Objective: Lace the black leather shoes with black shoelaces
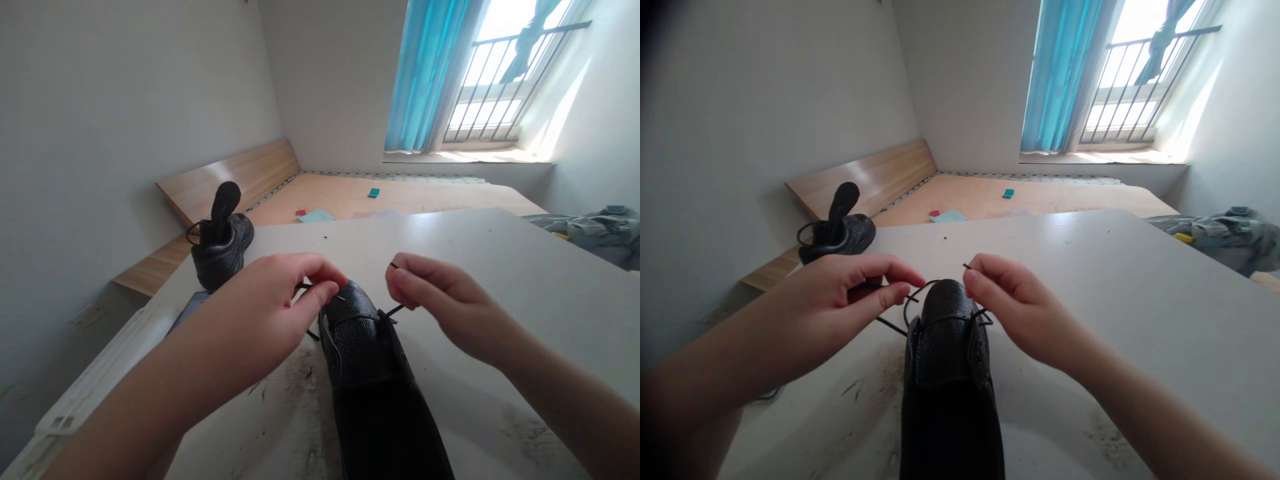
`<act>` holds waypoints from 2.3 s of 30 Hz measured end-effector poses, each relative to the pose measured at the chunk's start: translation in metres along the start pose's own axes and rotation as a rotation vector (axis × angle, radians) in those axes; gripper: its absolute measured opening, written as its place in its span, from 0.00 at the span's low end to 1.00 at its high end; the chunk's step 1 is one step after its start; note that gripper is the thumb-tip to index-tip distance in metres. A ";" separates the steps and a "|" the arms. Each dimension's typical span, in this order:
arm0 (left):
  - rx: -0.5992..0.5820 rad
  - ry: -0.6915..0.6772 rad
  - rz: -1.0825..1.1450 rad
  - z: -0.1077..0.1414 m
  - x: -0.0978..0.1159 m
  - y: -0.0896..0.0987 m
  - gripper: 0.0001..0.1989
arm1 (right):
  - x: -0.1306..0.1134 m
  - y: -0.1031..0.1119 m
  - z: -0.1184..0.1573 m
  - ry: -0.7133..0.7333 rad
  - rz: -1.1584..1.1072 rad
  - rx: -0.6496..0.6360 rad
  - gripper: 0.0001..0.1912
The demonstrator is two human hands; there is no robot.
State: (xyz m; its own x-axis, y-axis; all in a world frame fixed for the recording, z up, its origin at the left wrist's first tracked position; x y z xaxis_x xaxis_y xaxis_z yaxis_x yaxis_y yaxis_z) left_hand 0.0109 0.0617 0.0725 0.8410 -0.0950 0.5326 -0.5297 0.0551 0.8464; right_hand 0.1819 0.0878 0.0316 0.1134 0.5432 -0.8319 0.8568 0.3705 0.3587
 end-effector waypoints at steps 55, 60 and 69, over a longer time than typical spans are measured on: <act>-0.200 0.116 0.303 0.005 -0.049 -0.065 0.07 | 0.005 -0.057 0.005 0.018 0.388 -0.213 0.05; -0.211 0.065 0.307 0.008 -0.045 -0.071 0.09 | 0.008 -0.059 0.003 0.021 0.416 -0.139 0.05; -0.179 0.096 0.394 0.011 -0.045 -0.073 0.13 | 0.007 -0.062 0.003 0.057 0.407 -0.132 0.06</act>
State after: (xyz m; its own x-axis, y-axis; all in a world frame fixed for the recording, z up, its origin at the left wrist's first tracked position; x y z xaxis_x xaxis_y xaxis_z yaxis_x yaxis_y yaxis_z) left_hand 0.0101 0.0512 -0.0131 0.5891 0.0596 0.8058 -0.7919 0.2410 0.5611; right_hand 0.1311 0.0666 0.0022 0.3978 0.7045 -0.5877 0.6755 0.2085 0.7073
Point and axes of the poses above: each hand's wrist, its own z-axis away from the middle knuckle, its own y-axis out of the back of the hand, x = y × z, the point moved 7 cm from there along -z, towards the middle knuckle, and after that the axes turned 13 degrees about y, right-handed, at the moved point
